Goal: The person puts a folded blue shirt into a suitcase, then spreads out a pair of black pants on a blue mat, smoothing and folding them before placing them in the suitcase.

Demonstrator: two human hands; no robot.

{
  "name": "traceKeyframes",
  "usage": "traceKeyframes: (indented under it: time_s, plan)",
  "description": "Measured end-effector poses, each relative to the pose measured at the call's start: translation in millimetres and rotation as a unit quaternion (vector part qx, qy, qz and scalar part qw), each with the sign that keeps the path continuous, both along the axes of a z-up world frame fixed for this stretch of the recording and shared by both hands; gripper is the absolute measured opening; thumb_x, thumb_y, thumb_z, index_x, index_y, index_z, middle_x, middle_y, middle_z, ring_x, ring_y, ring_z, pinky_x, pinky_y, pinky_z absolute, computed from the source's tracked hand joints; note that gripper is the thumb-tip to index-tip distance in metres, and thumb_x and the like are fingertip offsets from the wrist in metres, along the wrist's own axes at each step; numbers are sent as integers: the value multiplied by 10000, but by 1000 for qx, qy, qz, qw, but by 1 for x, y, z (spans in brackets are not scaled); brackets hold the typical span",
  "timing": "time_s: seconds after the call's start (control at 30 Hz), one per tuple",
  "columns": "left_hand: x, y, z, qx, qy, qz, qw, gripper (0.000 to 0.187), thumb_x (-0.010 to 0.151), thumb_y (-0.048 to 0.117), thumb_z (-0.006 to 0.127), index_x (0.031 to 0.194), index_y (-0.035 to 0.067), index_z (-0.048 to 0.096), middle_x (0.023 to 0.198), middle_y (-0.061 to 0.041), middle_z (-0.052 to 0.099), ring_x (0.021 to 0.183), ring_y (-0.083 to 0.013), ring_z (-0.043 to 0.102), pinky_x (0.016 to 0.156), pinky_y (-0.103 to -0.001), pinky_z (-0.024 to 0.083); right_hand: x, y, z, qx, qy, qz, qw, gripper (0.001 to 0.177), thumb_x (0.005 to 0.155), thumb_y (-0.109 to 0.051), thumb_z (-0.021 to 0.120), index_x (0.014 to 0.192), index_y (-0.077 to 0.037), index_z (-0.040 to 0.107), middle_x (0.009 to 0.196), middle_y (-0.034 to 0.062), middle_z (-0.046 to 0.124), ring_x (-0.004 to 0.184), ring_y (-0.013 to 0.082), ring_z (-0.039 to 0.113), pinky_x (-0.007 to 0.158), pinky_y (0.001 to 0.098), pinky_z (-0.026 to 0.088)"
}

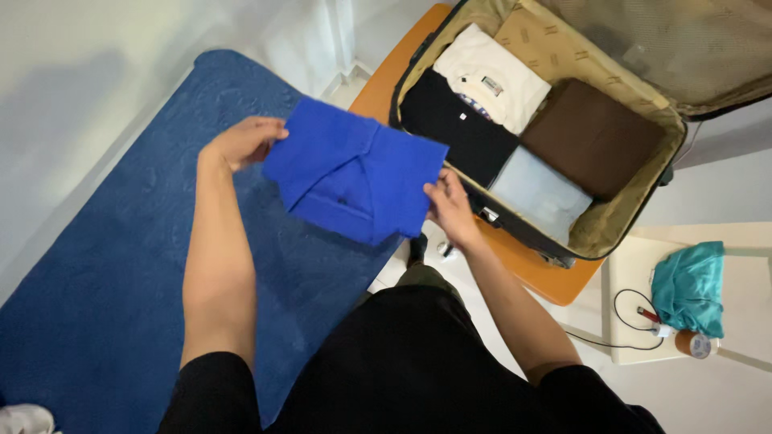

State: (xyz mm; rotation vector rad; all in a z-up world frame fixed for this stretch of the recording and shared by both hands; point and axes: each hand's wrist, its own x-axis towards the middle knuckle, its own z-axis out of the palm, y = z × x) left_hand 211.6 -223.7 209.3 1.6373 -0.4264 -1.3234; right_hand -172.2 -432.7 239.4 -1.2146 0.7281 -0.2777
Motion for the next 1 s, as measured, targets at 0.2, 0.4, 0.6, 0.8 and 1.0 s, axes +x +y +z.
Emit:
traceKeyframes:
  time_s: [0.2, 0.4, 0.6, 0.8, 1.0]
  plan:
    - [-14, -126, 74, -46, -117, -56, 990, 256, 937, 233, 645, 1134, 97, 737, 814, 71, 596, 726, -54, 515, 677, -240, 469, -23, -96, 16, -72, 13, -71, 995, 268, 1028, -243, 581, 1248, -128, 481, 1008, -9, 632, 798, 100, 617, 642, 278, 542]
    - [-37, -275, 64, -175, -174, -98, 964, 283, 916, 166, 635, 1158, 34, 702, 955, 3, 730, 856, -104, 671, 779, -274, 550, -49, -202, 11, -116, 28, -137, 983, 253, 1041, -232, 595, 1250, -116, 511, 985, -13, 627, 768, 104, 637, 635, 285, 565]
    - [-62, -383, 8, -152, -306, -74, 937, 416, 859, 89, 636, 1241, 90, 472, 879, -118, 678, 851, -260, 682, 769, -388, 533, -58, -278, 0, -139, 110, -175, 968, 284, 1034, -195, 608, 1262, -52, 518, 933, 52, 675, 716, 149, 670, 571, 322, 576]
    - [-89, -442, -48, -170, -418, -92, 888, 222, 899, 33, 557, 1047, 125, 694, 1027, -181, 717, 1005, -392, 680, 873, -449, 522, -68, -321, -18, -130, 131, -198, 963, 339, 1033, -198, 603, 1308, -22, 515, 996, 70, 709, 767, 146, 700, 593, 326, 618]
    - [-97, -464, -83, -202, -488, -37, 849, 252, 894, -32, 533, 1035, 119, 677, 1034, -207, 724, 1046, -421, 671, 949, -488, 519, -53, -344, -42, -149, 159, -185, 958, 390, 1011, -193, 622, 1335, -9, 509, 1002, 86, 716, 792, 172, 724, 591, 357, 640]
